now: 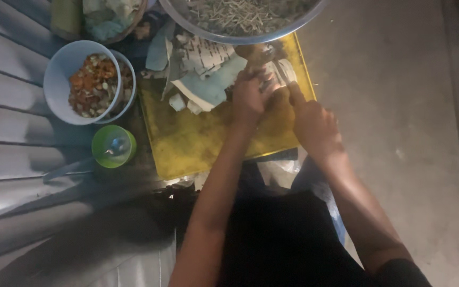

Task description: The person slices a white food item into thin strips using a knife on a yellow stool.

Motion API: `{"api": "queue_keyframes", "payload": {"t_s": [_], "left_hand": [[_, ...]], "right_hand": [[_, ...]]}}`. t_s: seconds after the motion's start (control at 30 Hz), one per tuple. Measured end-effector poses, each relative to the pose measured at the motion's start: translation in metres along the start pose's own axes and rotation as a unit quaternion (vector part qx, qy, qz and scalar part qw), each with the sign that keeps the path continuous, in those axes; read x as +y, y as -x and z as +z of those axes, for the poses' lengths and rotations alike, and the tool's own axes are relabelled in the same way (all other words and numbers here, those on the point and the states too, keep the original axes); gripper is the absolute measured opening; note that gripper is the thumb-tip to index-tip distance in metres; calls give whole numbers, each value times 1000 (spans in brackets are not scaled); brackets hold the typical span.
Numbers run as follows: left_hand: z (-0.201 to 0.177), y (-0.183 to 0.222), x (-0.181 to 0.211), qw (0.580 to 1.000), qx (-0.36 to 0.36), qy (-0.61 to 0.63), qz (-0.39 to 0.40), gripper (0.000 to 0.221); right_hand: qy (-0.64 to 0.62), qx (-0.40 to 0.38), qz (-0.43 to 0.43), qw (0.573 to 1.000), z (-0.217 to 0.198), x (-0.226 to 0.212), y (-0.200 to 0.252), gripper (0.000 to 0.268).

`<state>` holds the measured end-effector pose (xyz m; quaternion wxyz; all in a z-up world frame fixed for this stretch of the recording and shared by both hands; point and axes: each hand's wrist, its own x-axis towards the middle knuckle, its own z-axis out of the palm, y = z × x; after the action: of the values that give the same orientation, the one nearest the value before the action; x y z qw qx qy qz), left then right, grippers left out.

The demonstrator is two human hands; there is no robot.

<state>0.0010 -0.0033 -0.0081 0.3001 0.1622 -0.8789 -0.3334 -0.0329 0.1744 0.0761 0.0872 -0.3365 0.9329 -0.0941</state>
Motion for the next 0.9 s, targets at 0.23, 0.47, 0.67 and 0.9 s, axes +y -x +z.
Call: {"api": "queue_keyframes", "payload": {"t_s": [0.23,0.47,0.67,0.9], "left_hand": [[4,0,0,998,-29,-8,-57,27],[2,-1,5,999,-10,34,-36,24],[-3,-2,9,998,-25,23,-46,25],[-5,-5,10,999,-28,7,-19,28]], "right_hand": [[7,23,-21,1000,18,12,-9,59],[46,65,-26,996,35,15,-10,48],[131,132,-98,978,45,26,-7,60],[54,83,-43,994,42,23,-8,52]]}}
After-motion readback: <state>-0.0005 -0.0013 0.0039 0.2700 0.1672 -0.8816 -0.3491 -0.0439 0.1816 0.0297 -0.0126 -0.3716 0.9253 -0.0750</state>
